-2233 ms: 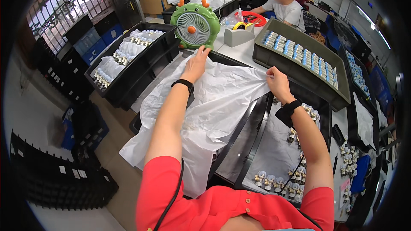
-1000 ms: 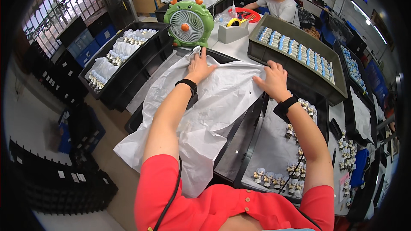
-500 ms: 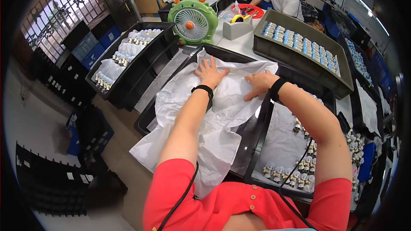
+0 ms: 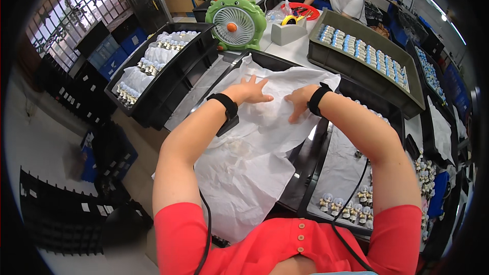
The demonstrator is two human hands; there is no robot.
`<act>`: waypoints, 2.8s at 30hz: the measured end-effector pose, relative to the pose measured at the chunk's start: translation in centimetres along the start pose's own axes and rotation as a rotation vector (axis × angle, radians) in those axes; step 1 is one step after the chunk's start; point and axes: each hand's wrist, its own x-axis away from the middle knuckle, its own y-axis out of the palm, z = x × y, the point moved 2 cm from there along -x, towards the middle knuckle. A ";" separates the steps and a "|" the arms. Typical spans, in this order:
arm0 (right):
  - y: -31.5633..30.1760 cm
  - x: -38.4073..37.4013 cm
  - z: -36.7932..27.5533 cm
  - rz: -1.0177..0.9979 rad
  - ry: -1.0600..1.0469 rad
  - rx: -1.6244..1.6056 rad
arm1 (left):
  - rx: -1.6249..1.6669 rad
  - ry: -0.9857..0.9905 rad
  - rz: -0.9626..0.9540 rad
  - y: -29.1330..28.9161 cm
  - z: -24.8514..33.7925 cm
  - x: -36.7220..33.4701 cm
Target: The person assembles small, white, bell-shaped miniature figures at a workstation. They pick up the figures from a tray, inspect them, and use a red-handled tool to adjust or attach small gold-colored components. The person handles the figures one at a time, placing them back into the tray after adjustment.
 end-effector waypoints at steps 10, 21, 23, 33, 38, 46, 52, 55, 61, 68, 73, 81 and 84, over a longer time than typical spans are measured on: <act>0.8 -1.7 2.3 0.017 0.087 -0.042 | 0.112 -0.176 -0.003 2.8 -1.5 1.4; 1.5 0.5 1.4 0.079 0.003 -0.033 | 0.112 -0.139 0.025 3.0 -2.2 1.1; 1.6 0.5 2.3 0.207 -0.043 -0.091 | 0.086 -0.116 0.030 2.4 -1.6 1.2; 0.8 15.0 5.3 0.676 -0.226 -0.434 | 0.030 0.175 0.076 0.3 4.1 3.5; 8.1 20.1 9.8 0.551 0.004 -0.478 | 0.026 0.365 0.048 -0.9 7.8 5.6; 16.7 17.8 10.9 0.586 0.040 -0.462 | 0.185 0.507 0.397 -3.1 11.2 9.0; 19.0 15.8 9.3 0.522 0.209 -0.354 | 0.723 0.763 0.375 -2.1 16.8 15.5; 20.1 14.8 9.8 0.542 0.171 -0.438 | 0.949 0.686 0.122 0.7 18.6 15.6; 18.1 17.0 8.6 0.742 0.061 -0.579 | 1.380 0.578 -0.083 3.0 19.1 14.0; 13.9 19.6 3.4 1.114 -0.324 -0.856 | 1.607 0.525 -0.147 4.2 19.5 13.1; 14.0 18.6 1.3 1.214 -0.429 -0.850 | 1.699 0.543 -0.151 4.5 19.8 12.8; 15.2 17.2 1.0 1.244 -0.500 -0.842 | 1.625 0.629 -0.157 4.6 19.6 12.6; 15.5 16.8 0.9 1.251 -0.508 -0.870 | 1.614 0.633 -0.126 4.7 19.7 12.7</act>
